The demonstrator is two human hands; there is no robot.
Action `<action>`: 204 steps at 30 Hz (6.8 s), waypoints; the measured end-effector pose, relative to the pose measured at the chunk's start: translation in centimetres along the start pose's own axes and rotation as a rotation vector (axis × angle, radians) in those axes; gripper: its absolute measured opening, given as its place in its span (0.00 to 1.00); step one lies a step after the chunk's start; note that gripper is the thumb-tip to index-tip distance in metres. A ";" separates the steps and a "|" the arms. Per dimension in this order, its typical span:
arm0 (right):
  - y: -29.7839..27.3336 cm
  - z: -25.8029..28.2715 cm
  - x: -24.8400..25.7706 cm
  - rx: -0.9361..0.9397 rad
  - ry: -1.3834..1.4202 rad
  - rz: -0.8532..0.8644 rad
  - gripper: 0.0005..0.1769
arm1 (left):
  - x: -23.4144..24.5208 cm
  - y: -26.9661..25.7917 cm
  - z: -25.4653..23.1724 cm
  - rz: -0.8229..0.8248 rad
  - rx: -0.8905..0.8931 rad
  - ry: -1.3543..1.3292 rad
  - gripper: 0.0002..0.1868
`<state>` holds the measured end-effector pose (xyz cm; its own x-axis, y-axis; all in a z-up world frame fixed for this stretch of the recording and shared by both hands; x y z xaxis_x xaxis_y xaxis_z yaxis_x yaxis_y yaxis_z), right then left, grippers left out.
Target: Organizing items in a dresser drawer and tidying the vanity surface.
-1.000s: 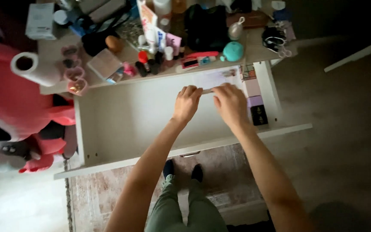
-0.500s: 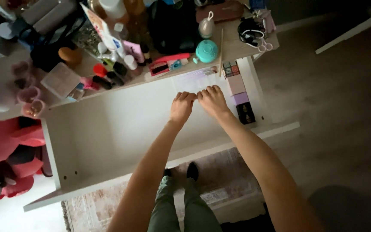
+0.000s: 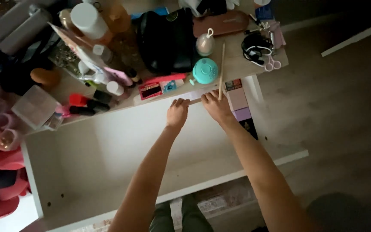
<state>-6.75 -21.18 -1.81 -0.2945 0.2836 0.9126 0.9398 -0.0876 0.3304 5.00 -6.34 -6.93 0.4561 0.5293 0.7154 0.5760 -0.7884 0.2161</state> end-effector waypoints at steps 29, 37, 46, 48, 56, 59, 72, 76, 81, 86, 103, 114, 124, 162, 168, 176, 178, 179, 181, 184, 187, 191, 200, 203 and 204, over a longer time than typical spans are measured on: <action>-0.9 -0.7 -6.5 -0.126 0.020 -0.105 0.08 | -5.7 0.8 4.9 0.024 0.055 0.058 0.12; 0.1 1.8 -1.5 -0.078 -0.071 -0.083 0.14 | -1.1 0.0 2.3 -0.058 -0.010 0.129 0.17; 3.3 6.4 4.3 0.049 0.007 -0.139 0.12 | 4.4 -2.5 0.9 -0.115 0.008 0.218 0.14; 3.7 7.8 5.4 0.060 0.022 -0.138 0.12 | 6.2 -3.5 0.4 -0.138 0.012 0.228 0.14; 4.6 14.7 10.4 0.072 0.095 -0.135 0.13 | 12.4 -8.7 0.2 -0.248 0.045 0.310 0.15; 4.7 17.5 12.6 0.057 0.137 -0.133 0.18 | 15.1 -10.7 -0.7 -0.274 0.064 0.392 0.19; 8.5 27.6 21.2 0.038 0.221 -0.181 0.31 | 29.2 -17.4 -3.5 -0.428 0.075 0.454 0.29; 11.5 29.2 23.8 0.047 0.229 -0.311 0.30 | 34.0 -17.0 -4.2 -0.516 0.055 0.480 0.30; 15.5 30.3 26.1 0.000 0.149 -0.378 0.27 | 39.0 -15.8 -4.2 -0.608 0.015 0.529 0.32; 18.9 30.1 28.6 -0.048 0.135 -0.410 0.27 | 42.5 -14.1 -2.8 -0.654 0.008 0.572 0.32; 36.3 24.2 24.1 -0.128 0.301 -0.031 0.14 | 46.9 -6.2 5.1 -0.587 0.028 0.369 0.38; 41.3 26.3 16.2 -0.196 0.107 0.651 0.19 | 47.0 -5.0 8.2 -0.612 0.009 0.356 0.30; 40.9 26.7 13.7 -0.211 0.061 0.604 0.11 | 47.7 -5.4 9.9 -0.599 0.033 0.283 0.25; 40.2 24.4 10.0 -0.298 0.224 0.776 0.10 | 47.8 -7.1 8.9 -0.563 -0.011 0.246 0.25; 41.2 25.8 13.4 -0.223 0.324 0.583 0.19 | 47.8 -7.1 9.1 -0.575 -0.002 0.257 0.23; 41.3 26.5 13.0 -0.232 0.282 0.618 0.23 | 48.0 -7.4 9.3 -0.564 0.006 0.262 0.25; 41.3 26.3 12.5 -0.233 0.286 0.604 0.22 | 47.9 -7.4 9.3 -0.563 -0.001 0.265 0.25; 41.3 26.2 12.2 -0.215 0.254 0.616 0.23 | 47.9 -7.3 9.3 -0.562 -0.004 0.265 0.25; 41.1 26.2 12.2 -0.196 0.223 0.630 0.24 | 47.8 -7.5 9.1 -0.557 -0.004 0.264 0.26; 40.8 26.5 13.7 -0.187 0.205 0.655 0.23 | 47.8 -7.6 8.5 -0.555 -0.008 0.251 0.27; 40.2 26.9 15.8 -0.224 0.237 0.642 0.22 | 47.4 -7.7 8.1 -0.547 -0.011 0.237 0.29; 39.6 26.9 17.8 -0.231 0.300 0.465 0.18 | 46.4 -7.8 7.8 -0.554 -0.021 0.279 0.26; 35.7 26.3 24.6 -0.146 0.330 -0.066 0.11 | 44.4 -8.5 4.3 -0.593 -0.087 0.293 0.21; 33.3 26.3 28.1 -0.103 0.322 -0.219 0.09 | 44.0 -9.2 2.2 -0.583 -0.089 0.311 0.18; 32.2 26.3 29.3 -0.080 0.313 -0.295 0.09 | 43.9 -9.5 1.3 -0.575 -0.087 0.309 0.16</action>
<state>19.47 9.40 29.23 -0.5980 0.0059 0.8015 0.7949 -0.1239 0.5940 20.42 24.83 21.55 -0.1315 0.7694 0.6251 0.6065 -0.4363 0.6646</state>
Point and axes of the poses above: each hand's wrist, its own y-axis towards the middle knuckle, its own x-axis out of the back of the hand, z = x × y, the point moved 2 cm from there along y, towards the middle knuckle, and after that the axes turned 4 degrees about -y, right-handed, at the moved point
